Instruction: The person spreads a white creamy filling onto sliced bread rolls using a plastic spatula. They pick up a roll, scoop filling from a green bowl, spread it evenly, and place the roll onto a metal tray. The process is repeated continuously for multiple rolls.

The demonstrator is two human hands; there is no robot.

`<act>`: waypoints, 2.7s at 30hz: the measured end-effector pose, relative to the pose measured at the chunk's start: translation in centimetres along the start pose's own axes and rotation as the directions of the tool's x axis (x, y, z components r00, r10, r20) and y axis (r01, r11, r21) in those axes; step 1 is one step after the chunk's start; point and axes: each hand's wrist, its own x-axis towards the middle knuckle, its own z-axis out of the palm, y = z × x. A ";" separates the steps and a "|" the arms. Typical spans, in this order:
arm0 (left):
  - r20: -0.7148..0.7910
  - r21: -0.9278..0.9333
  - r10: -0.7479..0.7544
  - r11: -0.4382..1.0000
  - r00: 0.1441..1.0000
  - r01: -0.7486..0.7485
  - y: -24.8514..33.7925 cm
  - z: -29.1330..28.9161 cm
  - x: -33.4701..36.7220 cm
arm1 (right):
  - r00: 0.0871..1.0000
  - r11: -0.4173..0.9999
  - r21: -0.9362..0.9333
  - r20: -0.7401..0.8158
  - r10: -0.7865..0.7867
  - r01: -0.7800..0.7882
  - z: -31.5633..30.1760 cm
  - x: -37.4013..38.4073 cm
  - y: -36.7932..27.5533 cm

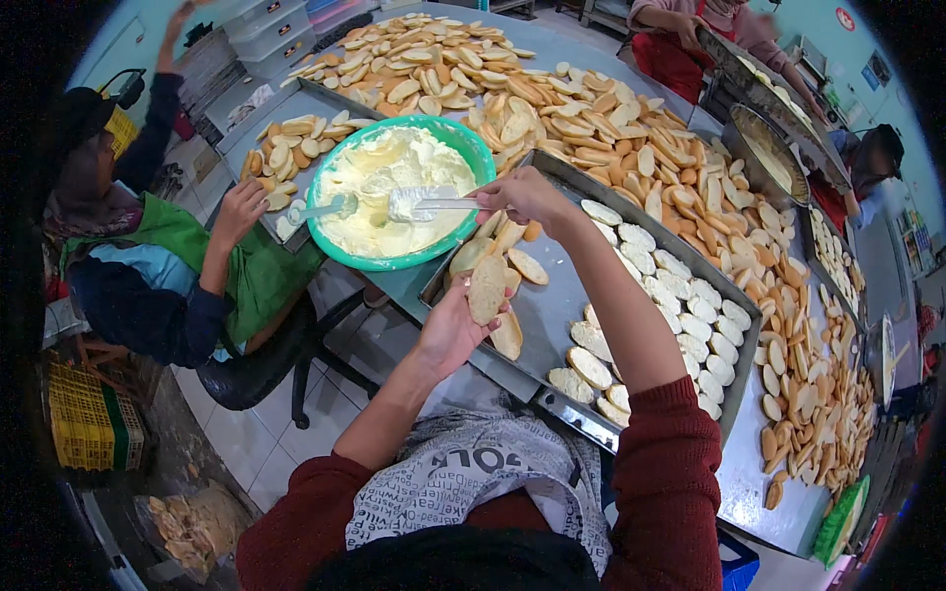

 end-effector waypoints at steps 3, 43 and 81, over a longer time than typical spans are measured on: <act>-0.012 -0.032 0.008 0.999 1.000 -0.009 0.4 0.5 -0.3 | 0.999 0.999 0.034 -0.039 0.008 -0.006 -0.7 -0.5 0.9; 0.152 -0.115 0.105 0.989 0.983 -0.088 0.1 3.0 1.0 | 0.294 0.513 -0.840 -0.452 -0.842 0.179 2.9 -23.7 13.9; 0.118 0.143 0.323 0.930 0.939 -0.338 -0.7 4.8 1.6 | 0.463 0.515 -0.846 -0.403 -0.789 0.142 3.6 -24.1 10.1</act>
